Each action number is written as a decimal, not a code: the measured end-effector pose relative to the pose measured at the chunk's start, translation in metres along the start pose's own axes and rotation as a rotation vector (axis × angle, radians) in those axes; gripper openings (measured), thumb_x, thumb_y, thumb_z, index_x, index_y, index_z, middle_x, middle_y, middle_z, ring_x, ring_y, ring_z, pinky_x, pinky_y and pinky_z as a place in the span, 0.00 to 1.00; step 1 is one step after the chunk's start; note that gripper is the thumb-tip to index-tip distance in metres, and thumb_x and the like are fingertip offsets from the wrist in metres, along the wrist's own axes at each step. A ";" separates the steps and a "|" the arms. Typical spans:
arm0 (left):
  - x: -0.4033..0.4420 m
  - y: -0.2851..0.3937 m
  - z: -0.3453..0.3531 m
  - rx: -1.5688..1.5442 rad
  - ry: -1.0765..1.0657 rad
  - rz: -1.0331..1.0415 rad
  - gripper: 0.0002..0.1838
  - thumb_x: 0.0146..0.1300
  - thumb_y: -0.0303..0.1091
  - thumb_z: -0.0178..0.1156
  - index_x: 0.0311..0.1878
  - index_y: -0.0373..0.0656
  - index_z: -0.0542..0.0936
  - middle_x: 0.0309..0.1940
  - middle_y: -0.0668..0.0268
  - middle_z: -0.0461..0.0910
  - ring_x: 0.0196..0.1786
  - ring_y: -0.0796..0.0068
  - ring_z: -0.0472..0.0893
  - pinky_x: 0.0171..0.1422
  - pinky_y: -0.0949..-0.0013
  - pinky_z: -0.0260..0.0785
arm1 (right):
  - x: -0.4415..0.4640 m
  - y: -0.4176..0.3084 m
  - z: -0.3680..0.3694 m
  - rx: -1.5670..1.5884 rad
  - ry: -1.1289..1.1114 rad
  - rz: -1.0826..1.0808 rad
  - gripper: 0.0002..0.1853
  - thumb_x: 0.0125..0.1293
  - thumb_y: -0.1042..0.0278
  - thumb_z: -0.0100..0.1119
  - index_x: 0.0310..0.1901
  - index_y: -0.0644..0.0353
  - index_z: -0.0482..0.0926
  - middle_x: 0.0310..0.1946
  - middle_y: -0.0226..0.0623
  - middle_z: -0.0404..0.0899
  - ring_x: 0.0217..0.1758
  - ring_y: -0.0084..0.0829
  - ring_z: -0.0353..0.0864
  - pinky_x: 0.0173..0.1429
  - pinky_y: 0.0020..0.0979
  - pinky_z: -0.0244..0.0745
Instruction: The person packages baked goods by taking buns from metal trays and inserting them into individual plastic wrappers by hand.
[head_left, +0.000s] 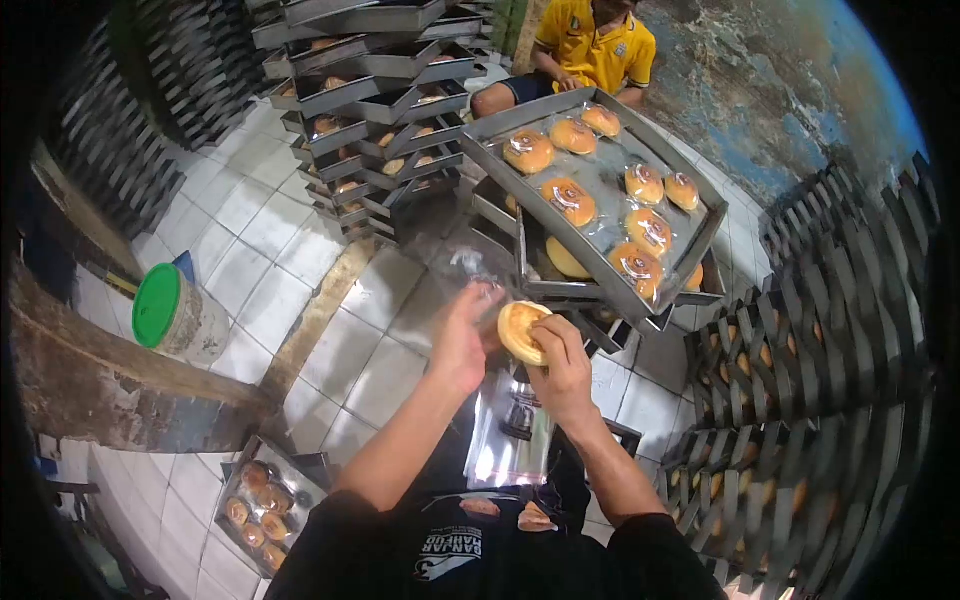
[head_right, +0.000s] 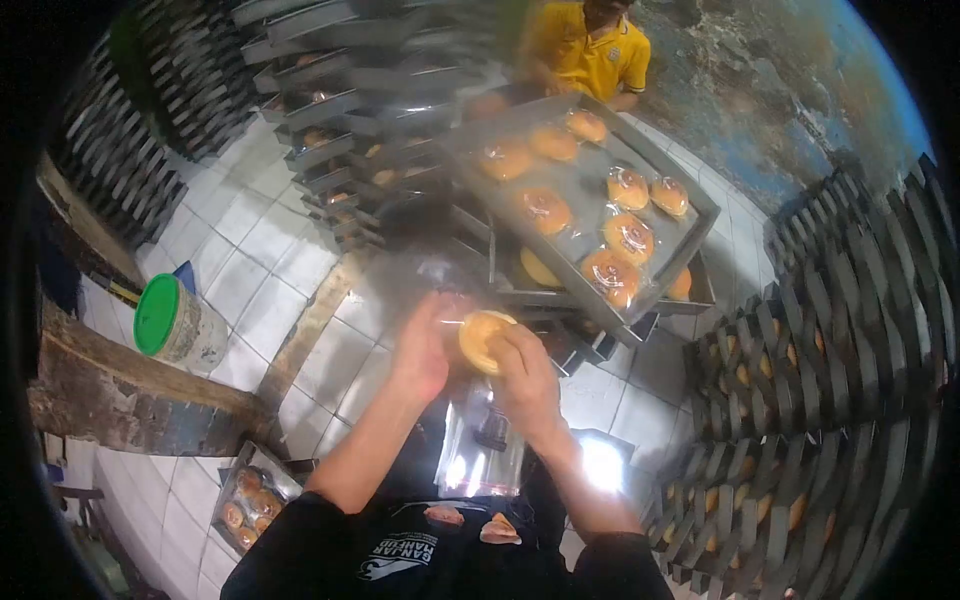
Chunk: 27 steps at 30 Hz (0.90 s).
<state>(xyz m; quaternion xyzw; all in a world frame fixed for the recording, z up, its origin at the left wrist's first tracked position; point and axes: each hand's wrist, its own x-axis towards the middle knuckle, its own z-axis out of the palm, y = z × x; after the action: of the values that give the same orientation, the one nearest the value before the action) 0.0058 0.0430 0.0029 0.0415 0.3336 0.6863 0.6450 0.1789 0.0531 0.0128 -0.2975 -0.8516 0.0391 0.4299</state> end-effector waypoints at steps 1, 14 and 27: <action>-0.014 0.004 0.012 0.036 -0.007 -0.066 0.20 0.74 0.48 0.60 0.60 0.45 0.77 0.54 0.64 0.85 0.56 0.66 0.84 0.61 0.57 0.77 | 0.003 -0.002 0.000 -0.019 0.056 -0.019 0.23 0.47 0.75 0.74 0.49 0.61 0.81 0.50 0.45 0.82 0.54 0.47 0.83 0.58 0.47 0.77; -0.050 -0.033 -0.023 0.104 -0.104 0.095 0.24 0.82 0.47 0.48 0.73 0.44 0.69 0.71 0.62 0.72 0.72 0.63 0.74 0.77 0.56 0.65 | -0.013 -0.027 0.036 -0.007 -0.368 0.089 0.32 0.60 0.76 0.61 0.69 0.62 0.72 0.70 0.48 0.74 0.78 0.46 0.68 0.84 0.61 0.49; 0.014 -0.025 -0.033 -0.284 -0.129 -0.120 0.39 0.78 0.68 0.43 0.69 0.40 0.72 0.63 0.52 0.78 0.64 0.50 0.79 0.69 0.41 0.74 | 0.005 -0.043 0.008 0.552 -0.484 0.342 0.09 0.62 0.75 0.72 0.39 0.60 0.80 0.40 0.39 0.84 0.46 0.40 0.83 0.52 0.38 0.76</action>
<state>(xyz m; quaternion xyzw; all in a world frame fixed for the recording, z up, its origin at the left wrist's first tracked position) 0.0089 0.0409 -0.0404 -0.0261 0.1928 0.6828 0.7042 0.1504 0.0222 0.0252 -0.2904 -0.8239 0.4064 0.2678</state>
